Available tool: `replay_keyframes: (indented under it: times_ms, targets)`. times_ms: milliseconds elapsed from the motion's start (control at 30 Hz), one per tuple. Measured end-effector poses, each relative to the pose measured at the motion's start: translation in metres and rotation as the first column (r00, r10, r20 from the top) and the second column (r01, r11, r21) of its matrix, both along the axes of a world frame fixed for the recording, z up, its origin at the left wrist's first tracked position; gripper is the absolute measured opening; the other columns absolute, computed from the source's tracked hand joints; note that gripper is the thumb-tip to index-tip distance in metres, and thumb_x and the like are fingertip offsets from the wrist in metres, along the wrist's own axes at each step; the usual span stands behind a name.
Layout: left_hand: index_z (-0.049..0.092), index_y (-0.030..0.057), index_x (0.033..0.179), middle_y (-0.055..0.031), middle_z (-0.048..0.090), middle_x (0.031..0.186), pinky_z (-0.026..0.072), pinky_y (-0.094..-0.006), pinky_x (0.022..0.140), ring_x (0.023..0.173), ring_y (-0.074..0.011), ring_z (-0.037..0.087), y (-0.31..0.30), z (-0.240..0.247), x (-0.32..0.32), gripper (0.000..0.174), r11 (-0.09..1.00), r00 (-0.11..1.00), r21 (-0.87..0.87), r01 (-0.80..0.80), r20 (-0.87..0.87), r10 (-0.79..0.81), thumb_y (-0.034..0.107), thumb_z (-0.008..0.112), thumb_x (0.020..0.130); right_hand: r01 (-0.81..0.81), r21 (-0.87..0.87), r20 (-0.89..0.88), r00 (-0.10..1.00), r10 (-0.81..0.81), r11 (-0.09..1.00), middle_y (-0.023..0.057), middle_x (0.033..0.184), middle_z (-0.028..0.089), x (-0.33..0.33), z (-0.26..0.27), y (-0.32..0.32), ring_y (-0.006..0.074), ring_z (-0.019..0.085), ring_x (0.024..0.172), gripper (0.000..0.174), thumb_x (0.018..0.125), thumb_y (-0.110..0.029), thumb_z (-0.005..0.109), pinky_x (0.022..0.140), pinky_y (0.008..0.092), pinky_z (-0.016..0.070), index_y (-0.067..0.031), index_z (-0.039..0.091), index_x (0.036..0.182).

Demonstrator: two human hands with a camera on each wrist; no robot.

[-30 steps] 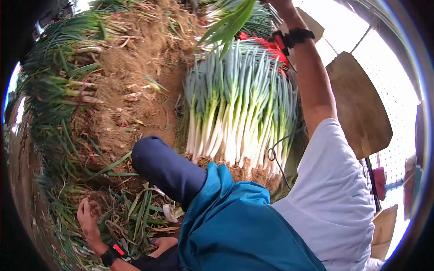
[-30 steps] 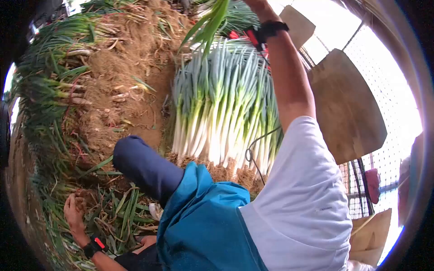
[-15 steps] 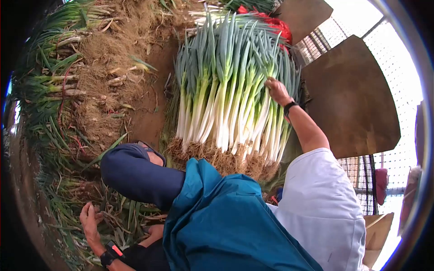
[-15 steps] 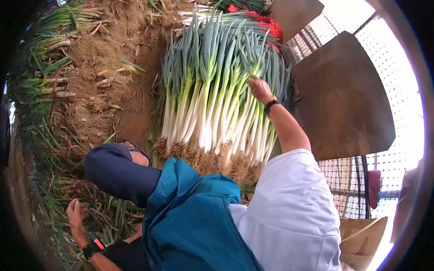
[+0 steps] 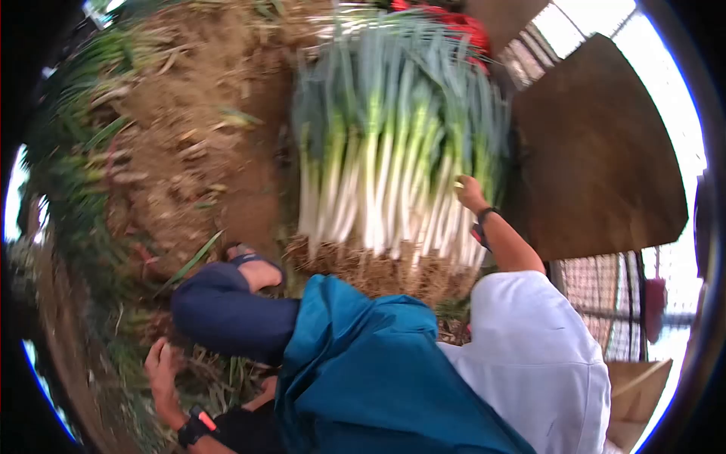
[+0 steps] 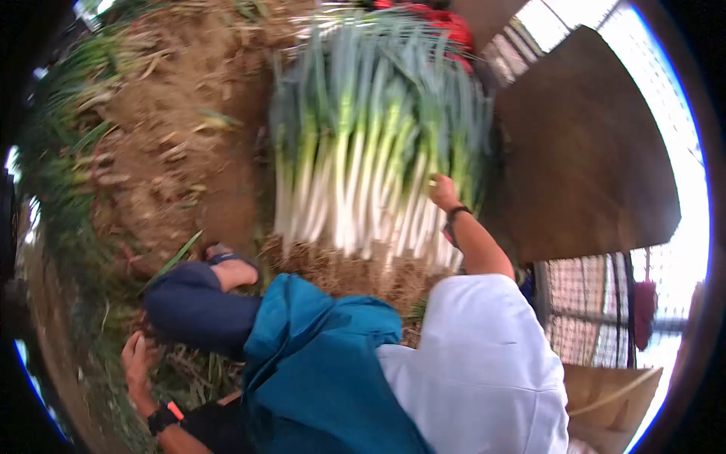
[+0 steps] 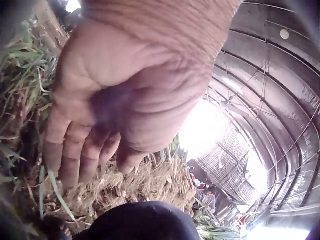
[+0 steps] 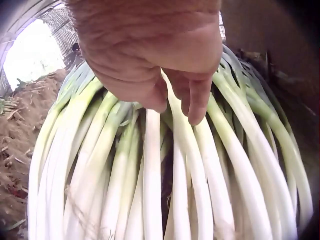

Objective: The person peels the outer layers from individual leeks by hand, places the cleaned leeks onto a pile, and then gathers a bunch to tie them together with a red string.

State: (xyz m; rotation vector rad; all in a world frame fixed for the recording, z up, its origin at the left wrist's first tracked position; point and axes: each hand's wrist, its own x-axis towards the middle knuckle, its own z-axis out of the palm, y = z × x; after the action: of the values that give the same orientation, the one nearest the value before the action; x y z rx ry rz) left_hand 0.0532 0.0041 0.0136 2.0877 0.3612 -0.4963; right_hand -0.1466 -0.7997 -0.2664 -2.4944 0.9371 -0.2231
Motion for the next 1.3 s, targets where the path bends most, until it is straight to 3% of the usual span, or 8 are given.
replay_keyframes:
  times_ms: [100, 133, 233, 333, 600, 733, 1067, 1300]
  targets:
    - [0.052, -0.0013, 0.129, -0.0104, 0.064, 0.103, 0.052, -0.0308, 0.071, 0.081, -0.0157, 0.063, 0.016, 0.022, -0.017, 0.044, 0.998, 0.996, 0.035, -0.055, 0.065, 0.053, 0.026, 0.059, 0.095, 0.067, 0.081, -0.199, 0.979, -0.049, 0.995, 0.0208, 0.091, 0.07, 0.015, -0.016, 0.006, 0.0309, 0.068, 0.084, 0.026, 0.078, -0.012, 0.06, 0.074, 0.0387, 0.0517, -0.0002, 0.069, 0.099]
    - [0.053, -0.0016, 0.128, -0.0101, 0.065, 0.101, 0.0521, -0.0305, 0.07, 0.08, -0.0158, 0.063, 0.033, 0.021, -0.022, 0.042, 0.996, 0.993, 0.014, -0.083, 0.09, 0.082, 0.025, 0.059, 0.095, -0.082, 0.302, 0.176, 0.984, 0.029, 0.95, 0.0145, 0.086, 0.072, 0.028, 0.0, 0.026, 0.0244, 0.068, 0.085, 0.026, 0.08, -0.018, 0.063, 0.074, 0.0379, 0.0527, -0.0009, 0.07, 0.099]
    - [0.054, -0.0017, 0.126, -0.0084, 0.067, 0.094, 0.053, -0.0303, 0.068, 0.075, -0.0158, 0.065, 0.054, 0.07, -0.04, 0.039, 0.979, 0.938, 0.039, -0.199, 0.295, 0.179, 0.023, 0.059, 0.096, -0.114, 0.512, 0.229, 0.973, -0.007, 0.851, 0.0098, 0.071, 0.065, 0.117, 0.037, 0.073, 0.0172, 0.063, 0.053, 0.024, 0.088, -0.013, 0.056, 0.046, 0.0307, 0.0519, 0.0063, 0.066, 0.098]
    - [0.056, -0.0007, 0.124, -0.008, 0.067, 0.094, 0.0534, -0.0294, 0.068, 0.076, -0.015, 0.065, 0.084, 0.089, -0.055, 0.036, 0.941, 0.793, -0.146, -0.304, 0.509, 0.335, 0.024, 0.058, 0.097, -0.449, 0.329, 0.322, 0.88, 0.348, 0.831, 0.0095, 0.068, 0.063, 0.22, 0.141, 0.15, 0.0149, 0.063, 0.055, 0.027, 0.088, -0.019, 0.058, 0.052, 0.029, 0.0503, 0.0069, 0.063, 0.094]
    - [0.063, 0.0021, 0.114, -0.0052, 0.067, 0.089, 0.055, -0.0299, 0.069, 0.076, -0.0137, 0.064, 0.109, 0.09, -0.086, 0.026, 0.832, 0.651, -0.45, -0.325, 0.531, 0.542, 0.021, 0.058, 0.098, -0.966, 0.237, 0.659, 0.237, 0.714, 0.101, 0.0082, 0.086, 0.068, 0.39, 0.376, 0.468, 0.0127, 0.065, 0.075, 0.023, 0.094, -0.01, 0.062, 0.067, 0.0269, 0.0535, 0.006, 0.061, 0.11]
    - [0.064, 0.001, 0.11, -0.0068, 0.067, 0.085, 0.0553, -0.0283, 0.066, 0.071, -0.0142, 0.064, 0.141, 0.064, -0.08, 0.024, 0.767, 0.567, -0.519, -0.378, 0.525, 0.635, 0.02, 0.056, 0.099, -0.896, 0.367, 0.63, 0.041, 0.775, -0.251, 0.0086, 0.087, 0.067, 0.433, 0.35, 0.634, 0.0146, 0.067, 0.07, 0.024, 0.095, -0.012, 0.062, 0.059, 0.0289, 0.0562, 0.0036, 0.061, 0.113]
    - [0.061, -0.0006, 0.104, -0.0101, 0.064, 0.081, 0.0495, -0.0302, 0.063, 0.07, -0.0173, 0.06, 0.181, 0.016, -0.096, 0.02, 0.54, 0.421, -0.59, -0.6, 0.342, 0.84, 0.017, 0.053, 0.099, -0.729, 0.663, 0.001, 0.23, 0.973, 0.171, 0.0209, 0.118, 0.06, 0.422, 0.01, 0.858, 0.027, 0.058, 0.107, 0.071, 0.084, -0.046, 0.07, 0.091, 0.0398, 0.0463, 0.01, 0.054, 0.123]
    - [0.058, -0.002, 0.111, -0.0139, 0.063, 0.084, 0.0498, -0.0308, 0.065, 0.072, -0.0195, 0.06, 0.193, 0.022, -0.123, 0.024, 0.518, 0.395, -0.502, -0.693, 0.337, 0.855, 0.017, 0.05, 0.1, -0.623, 0.765, -0.001, 0.248, 0.969, 0.16, 0.0296, 0.142, 0.041, 0.453, -0.019, 0.943, 0.0358, 0.043, 0.131, 0.105, 0.081, -0.065, 0.063, 0.106, 0.0439, 0.0377, 0.0115, 0.029, 0.143]
